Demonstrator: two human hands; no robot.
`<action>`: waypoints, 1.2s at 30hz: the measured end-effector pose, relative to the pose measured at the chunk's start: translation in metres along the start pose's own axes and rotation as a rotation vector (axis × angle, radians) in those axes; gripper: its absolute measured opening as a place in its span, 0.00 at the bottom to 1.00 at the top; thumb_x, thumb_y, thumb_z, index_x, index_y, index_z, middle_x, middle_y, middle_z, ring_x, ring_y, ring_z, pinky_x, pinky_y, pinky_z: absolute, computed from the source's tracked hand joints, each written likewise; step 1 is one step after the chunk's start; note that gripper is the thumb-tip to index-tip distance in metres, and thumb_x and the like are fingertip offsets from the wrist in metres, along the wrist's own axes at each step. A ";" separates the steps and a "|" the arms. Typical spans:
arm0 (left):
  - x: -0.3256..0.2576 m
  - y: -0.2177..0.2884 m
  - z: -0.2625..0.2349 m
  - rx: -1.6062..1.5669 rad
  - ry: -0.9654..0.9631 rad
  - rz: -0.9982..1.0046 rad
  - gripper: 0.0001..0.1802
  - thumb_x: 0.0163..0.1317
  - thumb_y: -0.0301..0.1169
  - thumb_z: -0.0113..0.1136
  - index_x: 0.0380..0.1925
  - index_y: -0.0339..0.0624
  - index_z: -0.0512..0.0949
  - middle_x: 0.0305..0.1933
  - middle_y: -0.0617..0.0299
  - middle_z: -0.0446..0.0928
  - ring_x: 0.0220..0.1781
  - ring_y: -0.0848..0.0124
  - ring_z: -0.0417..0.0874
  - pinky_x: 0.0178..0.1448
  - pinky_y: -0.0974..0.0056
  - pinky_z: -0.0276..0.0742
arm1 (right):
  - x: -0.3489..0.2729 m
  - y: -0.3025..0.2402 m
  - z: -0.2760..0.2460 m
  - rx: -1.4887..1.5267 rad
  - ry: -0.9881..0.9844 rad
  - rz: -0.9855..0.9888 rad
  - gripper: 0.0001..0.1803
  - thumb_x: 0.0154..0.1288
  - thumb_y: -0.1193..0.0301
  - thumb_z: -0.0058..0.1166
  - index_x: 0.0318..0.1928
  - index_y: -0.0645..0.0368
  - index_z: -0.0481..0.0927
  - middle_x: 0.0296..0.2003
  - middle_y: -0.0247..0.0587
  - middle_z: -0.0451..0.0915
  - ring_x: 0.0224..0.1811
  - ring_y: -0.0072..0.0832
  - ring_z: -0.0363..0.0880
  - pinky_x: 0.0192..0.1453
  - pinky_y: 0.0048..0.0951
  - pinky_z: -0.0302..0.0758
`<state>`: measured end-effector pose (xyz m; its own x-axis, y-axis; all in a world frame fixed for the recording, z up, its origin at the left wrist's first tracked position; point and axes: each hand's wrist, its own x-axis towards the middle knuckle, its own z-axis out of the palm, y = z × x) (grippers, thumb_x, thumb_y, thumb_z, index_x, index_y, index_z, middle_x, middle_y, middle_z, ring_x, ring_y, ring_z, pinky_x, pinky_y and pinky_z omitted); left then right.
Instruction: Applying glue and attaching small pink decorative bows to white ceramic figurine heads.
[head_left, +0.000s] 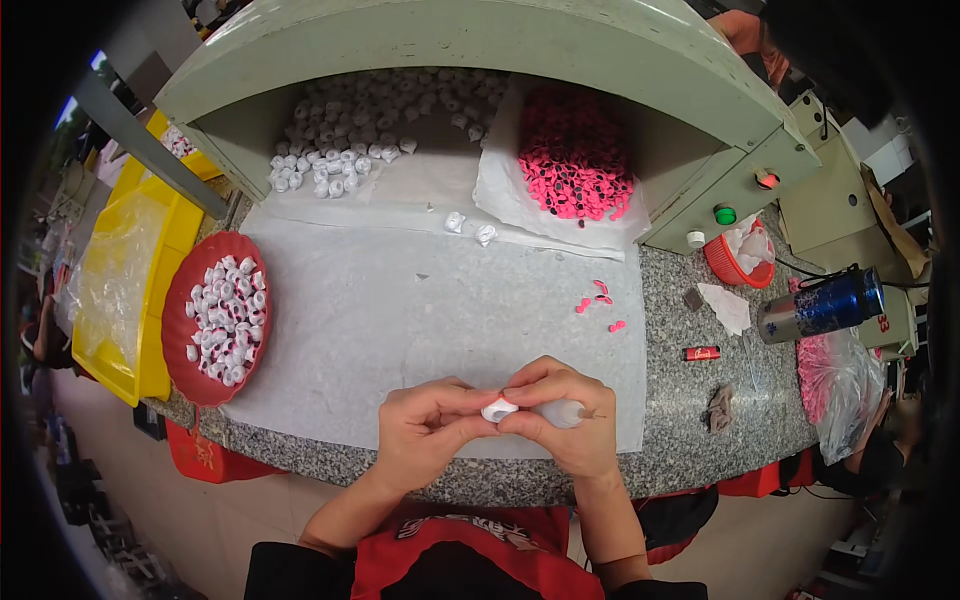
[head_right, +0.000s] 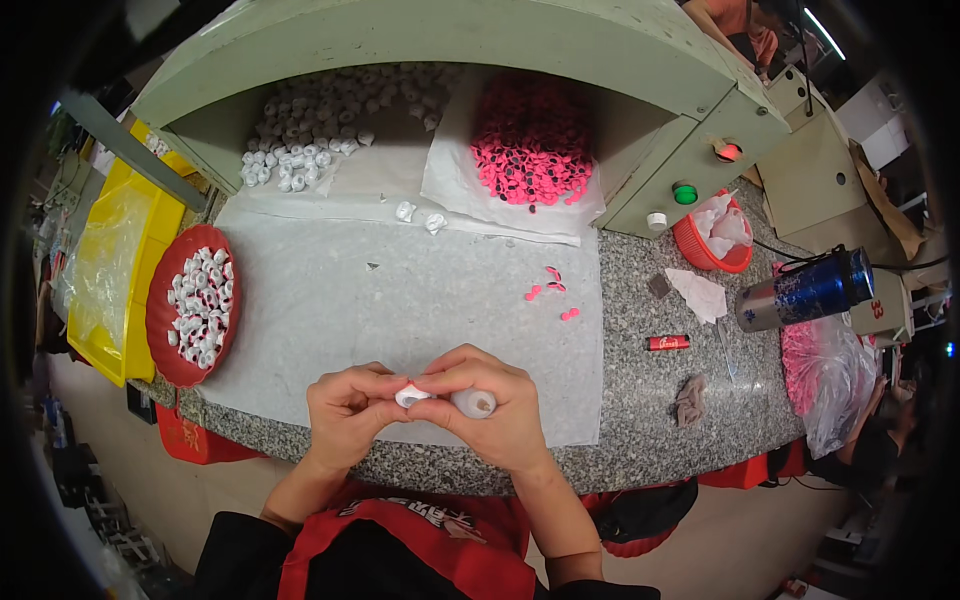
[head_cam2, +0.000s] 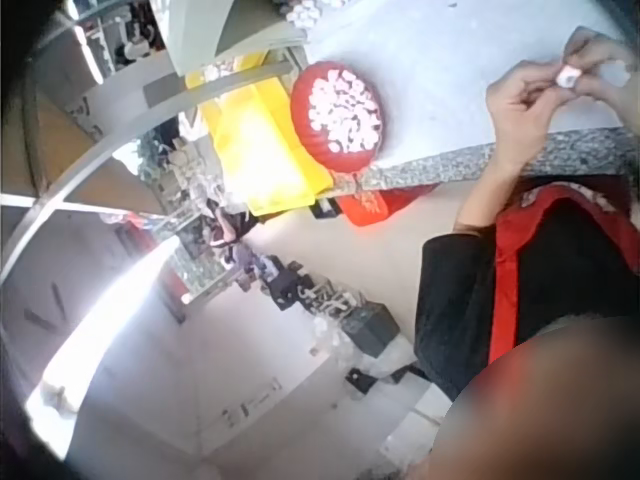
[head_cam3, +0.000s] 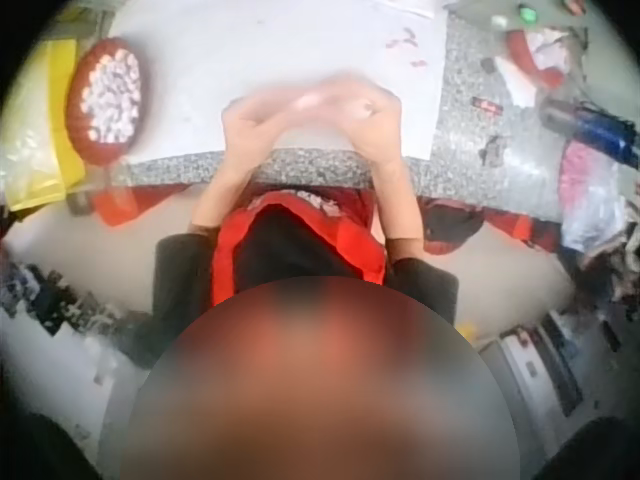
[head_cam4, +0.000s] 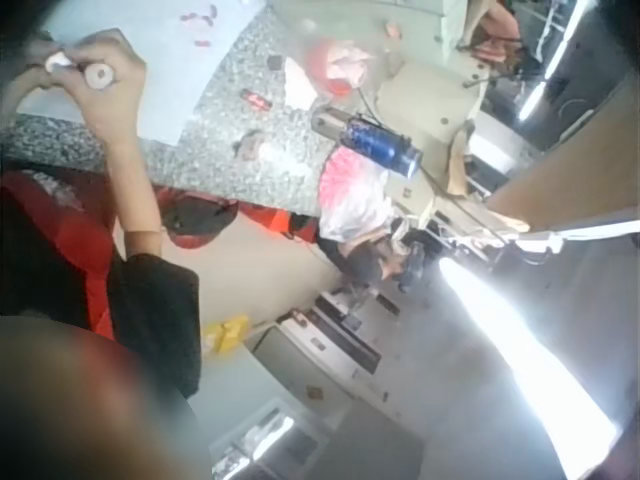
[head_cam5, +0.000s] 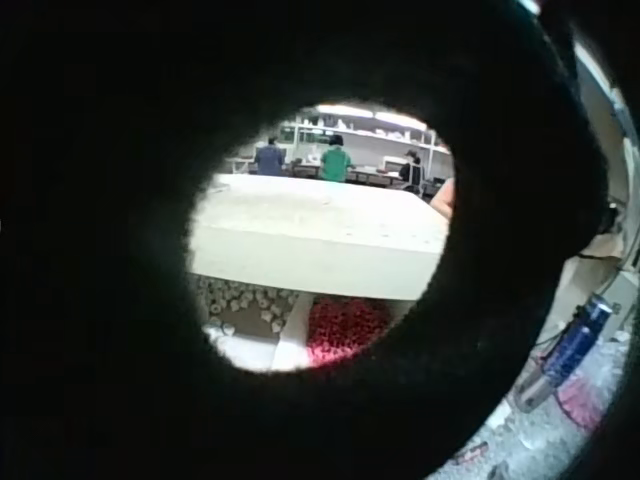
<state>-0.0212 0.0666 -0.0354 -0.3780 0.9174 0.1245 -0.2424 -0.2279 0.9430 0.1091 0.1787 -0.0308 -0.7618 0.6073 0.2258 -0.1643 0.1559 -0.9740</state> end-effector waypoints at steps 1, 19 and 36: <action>-0.001 -0.003 -0.003 0.109 -0.037 0.066 0.14 0.51 0.12 0.56 0.39 0.29 0.73 0.33 0.53 0.78 0.36 0.70 0.81 0.40 0.71 0.79 | -0.002 0.004 0.002 0.110 0.031 0.039 0.13 0.44 0.83 0.63 0.34 0.61 0.79 0.33 0.39 0.76 0.32 0.21 0.76 0.33 0.20 0.74; -0.005 -0.010 0.002 -0.046 0.158 -0.098 0.14 0.52 0.17 0.58 0.40 0.30 0.72 0.33 0.53 0.77 0.33 0.70 0.80 0.36 0.70 0.77 | -0.006 0.011 0.025 0.300 0.212 0.265 0.11 0.46 0.81 0.62 0.32 0.63 0.77 0.35 0.45 0.76 0.27 0.20 0.75 0.23 0.16 0.71; -0.008 -0.009 -0.002 -0.055 0.141 -0.017 0.15 0.54 0.16 0.55 0.43 0.31 0.72 0.37 0.52 0.77 0.37 0.70 0.80 0.40 0.69 0.77 | -0.001 0.004 0.028 0.199 0.213 0.188 0.10 0.46 0.81 0.62 0.31 0.63 0.76 0.32 0.43 0.76 0.26 0.19 0.75 0.24 0.16 0.70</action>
<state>-0.0173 0.0606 -0.0457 -0.4941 0.8673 0.0611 -0.2964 -0.2340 0.9259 0.0911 0.1569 -0.0357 -0.6460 0.7631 0.0202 -0.1685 -0.1168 -0.9788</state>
